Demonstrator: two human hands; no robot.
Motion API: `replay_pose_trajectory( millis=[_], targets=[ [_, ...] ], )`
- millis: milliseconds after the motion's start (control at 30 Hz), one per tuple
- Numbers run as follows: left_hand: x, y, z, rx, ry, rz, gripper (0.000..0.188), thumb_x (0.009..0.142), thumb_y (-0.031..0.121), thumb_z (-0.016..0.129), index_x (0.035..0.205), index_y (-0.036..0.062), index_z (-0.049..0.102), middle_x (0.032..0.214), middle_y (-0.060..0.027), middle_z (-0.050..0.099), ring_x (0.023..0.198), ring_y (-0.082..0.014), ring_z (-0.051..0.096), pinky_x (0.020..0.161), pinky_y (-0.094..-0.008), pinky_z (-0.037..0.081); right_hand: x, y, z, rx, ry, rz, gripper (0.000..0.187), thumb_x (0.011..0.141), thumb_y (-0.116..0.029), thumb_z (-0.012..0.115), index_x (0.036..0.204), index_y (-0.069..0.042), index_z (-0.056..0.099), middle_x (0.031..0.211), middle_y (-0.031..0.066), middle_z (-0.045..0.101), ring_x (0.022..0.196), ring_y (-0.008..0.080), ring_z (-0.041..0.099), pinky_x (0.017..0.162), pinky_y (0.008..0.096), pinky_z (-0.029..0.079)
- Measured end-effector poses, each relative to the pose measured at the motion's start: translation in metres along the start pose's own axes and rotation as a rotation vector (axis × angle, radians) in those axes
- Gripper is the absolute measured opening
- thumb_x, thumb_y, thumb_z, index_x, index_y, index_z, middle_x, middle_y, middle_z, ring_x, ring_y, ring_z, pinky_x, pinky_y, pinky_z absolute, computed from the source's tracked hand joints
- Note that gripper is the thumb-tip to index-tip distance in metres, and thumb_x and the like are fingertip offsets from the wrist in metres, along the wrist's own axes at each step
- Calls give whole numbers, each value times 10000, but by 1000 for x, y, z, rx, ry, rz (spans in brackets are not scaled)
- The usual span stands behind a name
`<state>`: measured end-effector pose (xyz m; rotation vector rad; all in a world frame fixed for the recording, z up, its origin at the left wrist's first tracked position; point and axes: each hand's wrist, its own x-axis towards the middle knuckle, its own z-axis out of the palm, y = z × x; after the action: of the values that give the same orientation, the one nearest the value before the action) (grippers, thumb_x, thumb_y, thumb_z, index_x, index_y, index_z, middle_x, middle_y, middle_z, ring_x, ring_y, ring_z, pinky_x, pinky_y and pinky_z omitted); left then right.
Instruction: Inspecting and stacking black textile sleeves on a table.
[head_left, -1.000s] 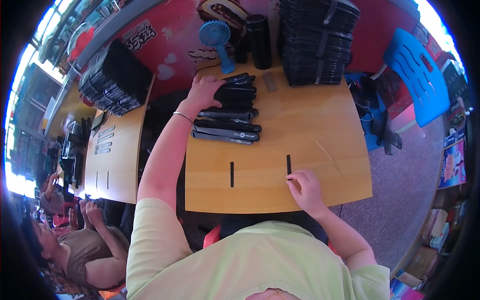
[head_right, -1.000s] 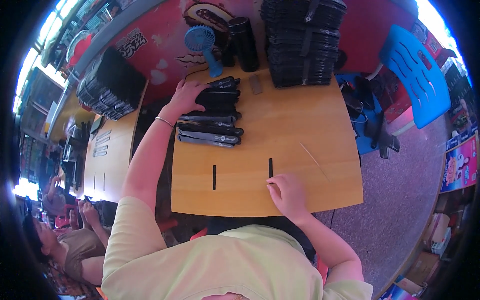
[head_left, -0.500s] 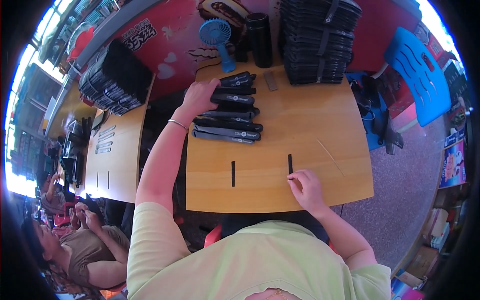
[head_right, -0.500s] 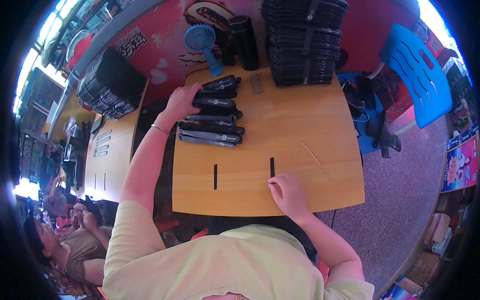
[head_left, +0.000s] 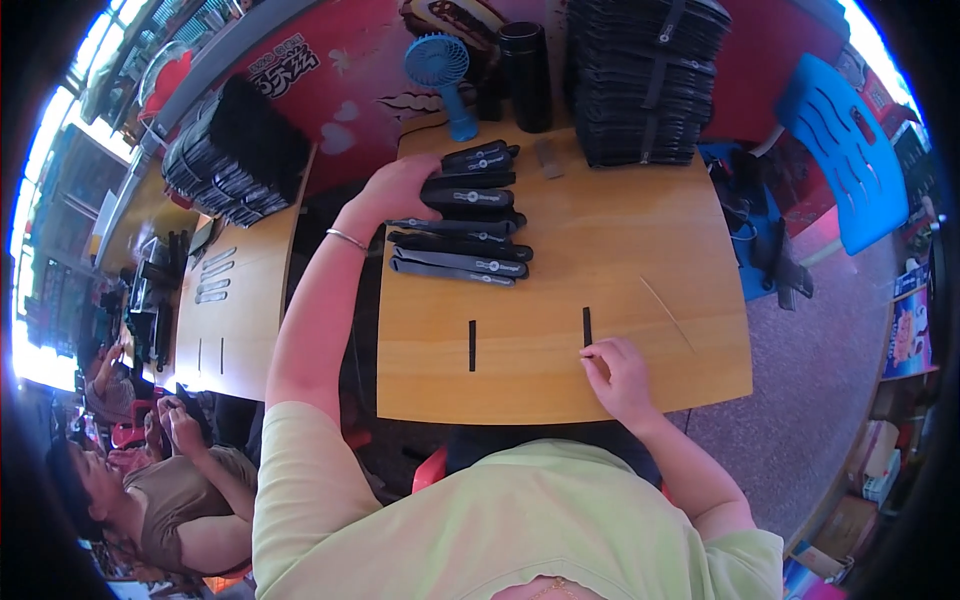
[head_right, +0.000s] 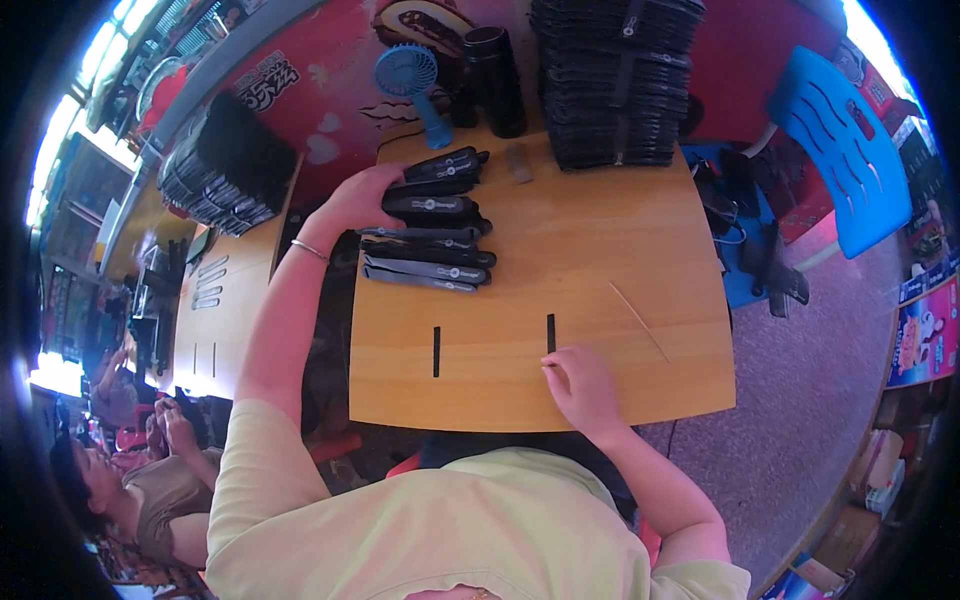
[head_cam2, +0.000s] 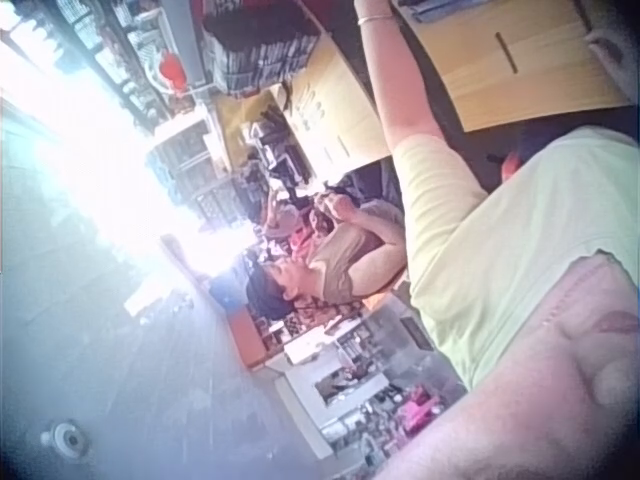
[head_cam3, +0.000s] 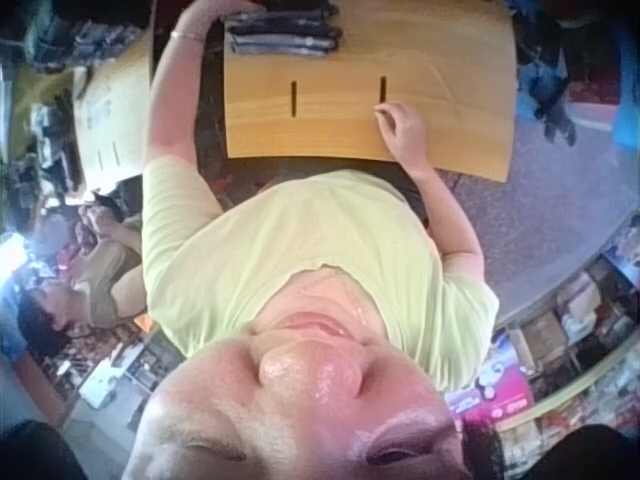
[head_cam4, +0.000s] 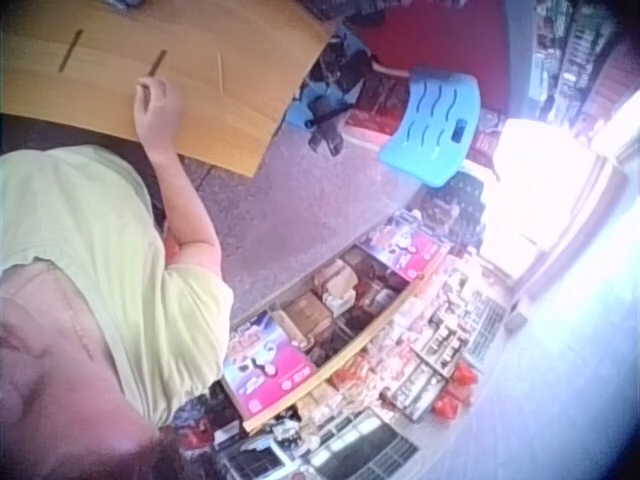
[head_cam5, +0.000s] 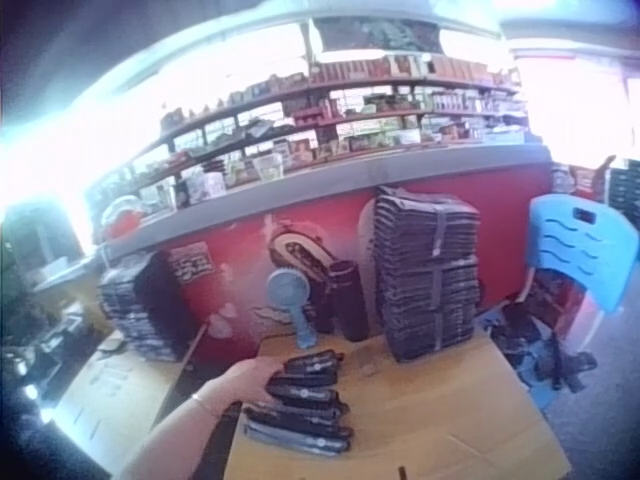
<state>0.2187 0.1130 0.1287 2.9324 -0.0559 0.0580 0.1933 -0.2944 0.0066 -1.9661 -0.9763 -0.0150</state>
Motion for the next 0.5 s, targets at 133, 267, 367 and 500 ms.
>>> replay_pose_trajectory(
  millis=[133, 267, 367, 500],
  targets=[
    [9, 1, 9, 133, -200, -170, 628, 569, 250, 795, 1109, 52, 543, 963, -177, 641, 945, -373, 606, 797, -424, 484, 1, -2, 0, -20, 7, -9, 125, 754, -36, 679, 866, -57, 626, 829, 105, 615, 803, 295, 596, 701, 377, 475],
    [16, -2, 9, 168, -177, -171, 623, 579, 251, 789, 1130, 74, 558, 962, -171, 657, 940, -369, 618, 797, -427, 492, 0, 0, 1, -15, 20, -14, 126, 754, -37, 680, 867, -58, 627, 827, 101, 614, 798, 291, 594, 698, 378, 473],
    [15, -13, 3, 88, -106, -206, 660, 578, 245, 797, 1165, 56, 562, 999, -182, 659, 962, -361, 621, 832, -410, 491, 0, 0, 2, -8, 13, -8, 126, 753, -35, 680, 865, -59, 625, 826, 99, 612, 793, 288, 593, 697, 379, 472],
    [12, -20, -11, -18, -1, -169, 711, 581, 219, 801, 1201, -10, 539, 1025, -213, 652, 983, -329, 631, 869, -371, 483, 1, 0, 1, -3, 16, -9, 123, 755, -32, 675, 862, -56, 620, 824, 99, 608, 790, 289, 591, 695, 378, 471]
  ],
)
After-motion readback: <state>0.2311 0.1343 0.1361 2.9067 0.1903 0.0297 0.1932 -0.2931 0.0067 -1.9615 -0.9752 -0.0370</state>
